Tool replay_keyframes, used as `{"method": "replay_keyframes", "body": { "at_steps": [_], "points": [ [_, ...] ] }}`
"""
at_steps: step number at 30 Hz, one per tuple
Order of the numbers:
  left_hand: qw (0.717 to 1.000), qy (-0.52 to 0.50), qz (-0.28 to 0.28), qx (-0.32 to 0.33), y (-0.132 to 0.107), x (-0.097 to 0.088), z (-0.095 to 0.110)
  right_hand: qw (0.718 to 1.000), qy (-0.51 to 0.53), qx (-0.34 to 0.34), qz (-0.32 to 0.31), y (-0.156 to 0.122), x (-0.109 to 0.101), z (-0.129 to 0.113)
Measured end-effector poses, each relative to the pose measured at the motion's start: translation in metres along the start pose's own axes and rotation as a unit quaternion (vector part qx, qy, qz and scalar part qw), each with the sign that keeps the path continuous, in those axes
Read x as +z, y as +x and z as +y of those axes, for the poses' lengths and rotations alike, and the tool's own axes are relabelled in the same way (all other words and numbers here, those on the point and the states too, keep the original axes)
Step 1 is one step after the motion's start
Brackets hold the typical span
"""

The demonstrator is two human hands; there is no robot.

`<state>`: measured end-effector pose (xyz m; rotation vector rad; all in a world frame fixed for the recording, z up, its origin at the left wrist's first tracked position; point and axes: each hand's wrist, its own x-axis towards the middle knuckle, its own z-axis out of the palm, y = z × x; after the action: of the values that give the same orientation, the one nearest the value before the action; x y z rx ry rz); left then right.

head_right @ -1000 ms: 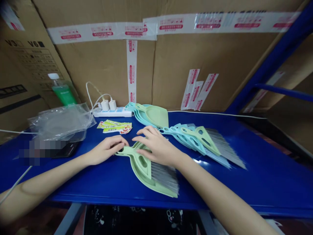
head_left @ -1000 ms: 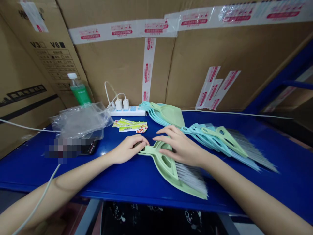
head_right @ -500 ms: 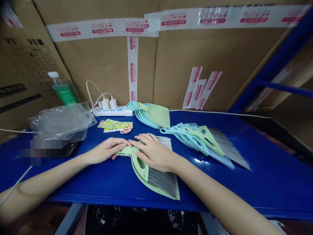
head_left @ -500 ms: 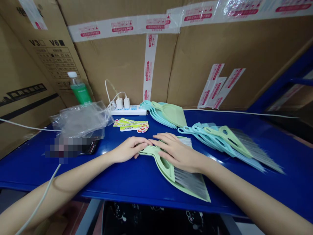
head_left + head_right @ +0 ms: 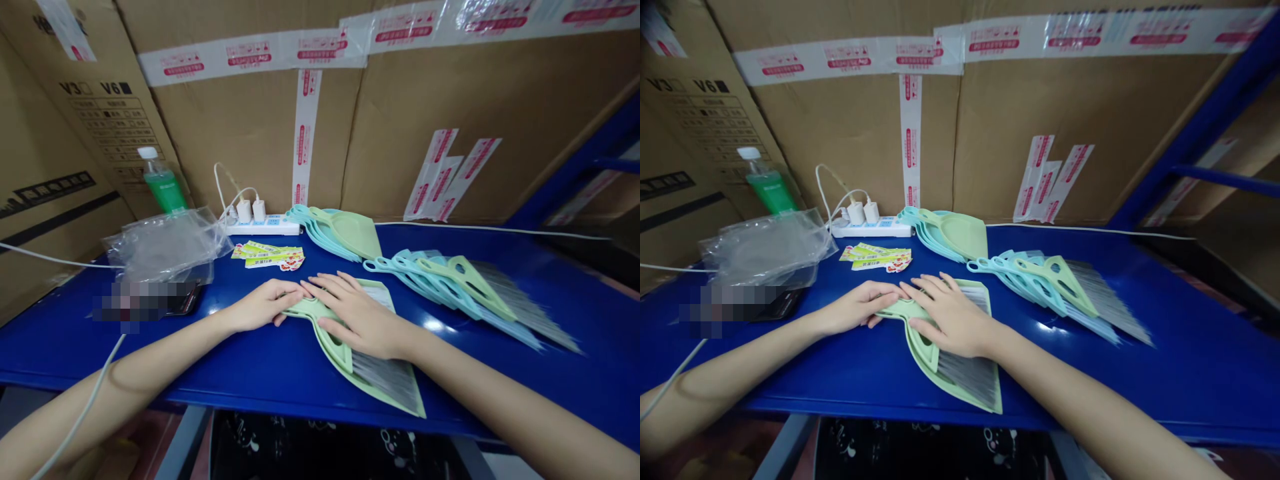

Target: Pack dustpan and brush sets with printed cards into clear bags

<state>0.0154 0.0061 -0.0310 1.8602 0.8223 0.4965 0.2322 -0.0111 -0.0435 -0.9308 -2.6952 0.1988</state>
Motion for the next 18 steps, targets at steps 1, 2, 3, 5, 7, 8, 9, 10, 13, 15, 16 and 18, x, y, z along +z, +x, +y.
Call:
{"method": "replay_keyframes", "body": {
  "at_steps": [1,2,3,5,7,8,9,10,13,15,16,18],
  "points": [
    [1.000,0.000,0.003,0.007,0.0002,0.0001,0.0004,1.000,-0.002,-0.002,0.003,0.0002,-0.0001,-0.0003],
    [1.000,0.001,0.008,0.013,0.0003,0.0004,0.0006,1.000,-0.002,-0.004,0.006,0.0004,-0.0003,-0.0006],
    [1.000,0.003,0.012,0.016,0.0003,0.0007,0.0007,1.000,-0.002,-0.005,0.008,0.0006,-0.0005,-0.0007],
    [1.000,0.010,0.019,0.017,0.0001,0.0013,0.0002,1.000,-0.003,-0.004,0.008,0.0010,-0.0006,-0.0008],
    [0.999,0.018,0.023,0.013,-0.0004,0.0018,-0.0010,1.000,-0.003,-0.003,0.006,0.0011,0.0003,-0.0003],
    [0.999,0.022,0.025,0.010,-0.0006,0.0020,-0.0016,1.000,-0.002,-0.003,0.006,0.0011,0.0010,0.0002],
    [0.999,0.025,0.028,0.006,-0.0009,0.0022,-0.0022,1.000,0.001,-0.004,0.007,0.0011,0.0018,0.0007],
    [0.999,0.028,0.029,0.002,-0.0012,0.0022,-0.0027,1.000,0.004,-0.007,0.010,0.0010,0.0025,0.0013],
    [0.999,0.031,0.031,-0.008,-0.0015,0.0021,-0.0033,1.000,0.010,-0.015,0.019,0.0011,0.0030,0.0020],
    [0.999,0.033,0.033,-0.008,-0.0015,0.0020,-0.0028,0.999,0.016,-0.019,0.030,0.0015,0.0012,0.0010],
    [0.999,0.034,0.034,-0.008,-0.0014,0.0019,-0.0023,0.999,0.022,-0.019,0.038,0.0016,-0.0002,0.0001],
    [0.999,0.034,0.033,-0.005,-0.0014,0.0019,-0.0008,0.997,0.045,-0.021,0.058,0.0018,-0.0034,-0.0016]
  ]
}}
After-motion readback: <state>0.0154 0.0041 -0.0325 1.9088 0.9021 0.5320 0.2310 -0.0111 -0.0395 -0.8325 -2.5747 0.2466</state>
